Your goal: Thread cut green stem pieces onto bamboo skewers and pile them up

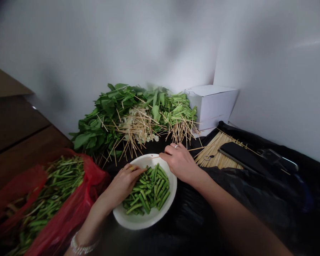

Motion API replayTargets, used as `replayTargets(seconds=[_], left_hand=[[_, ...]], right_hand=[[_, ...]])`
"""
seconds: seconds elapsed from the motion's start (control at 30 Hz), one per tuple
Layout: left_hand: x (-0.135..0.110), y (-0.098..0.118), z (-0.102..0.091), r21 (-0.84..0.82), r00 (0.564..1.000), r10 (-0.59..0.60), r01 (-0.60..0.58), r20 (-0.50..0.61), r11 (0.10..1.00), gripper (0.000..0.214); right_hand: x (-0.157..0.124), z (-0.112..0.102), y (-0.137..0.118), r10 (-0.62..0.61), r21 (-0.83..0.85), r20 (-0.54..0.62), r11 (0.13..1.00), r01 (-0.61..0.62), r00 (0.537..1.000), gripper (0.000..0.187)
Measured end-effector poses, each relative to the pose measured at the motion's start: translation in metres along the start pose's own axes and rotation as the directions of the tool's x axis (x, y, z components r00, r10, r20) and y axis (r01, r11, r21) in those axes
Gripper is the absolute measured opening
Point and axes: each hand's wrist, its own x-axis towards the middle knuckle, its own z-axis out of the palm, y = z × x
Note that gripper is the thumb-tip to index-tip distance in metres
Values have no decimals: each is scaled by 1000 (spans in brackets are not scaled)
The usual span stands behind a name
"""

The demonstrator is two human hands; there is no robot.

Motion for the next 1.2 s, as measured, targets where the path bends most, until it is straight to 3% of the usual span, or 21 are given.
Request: replayTargets(seconds=[0.17,0.33,0.6,0.87,0.97,1.07,1.2], left_hand=[[0,3,-2,5,999,-35,35,11,999,30],[-1,4,-3,-67,999,28,-27,20,997,36],[-5,0,-2,-142,1000,7,-9,-13,990,46],[-4,0,-2,-251,993,-31,1,-113,968,25],[-4,-1,-1,-336,970,-107,29,-217,941,21],[-3,-3,-1,-453,917,-263,106,-299,885,17],[-2,-1,-2,-736,851,-451,120,-270,667,18]], right_hand=[[0,1,-1,-3,-4,14,1000,3,1000,24],[0,1,0,-8,5,4,1000,8,1000,24],[0,1,0,-11,0,5,1000,11,1000,24],[-1,1,0,-13,-9,6,1000,13,1000,25],[-2,1,1,-22,4,-20,1000,22,1000,25],[-2,2,1,-35,18,-63,999,36,997,27],[-4,4,0,-41,36,-113,998,45,993,27]])
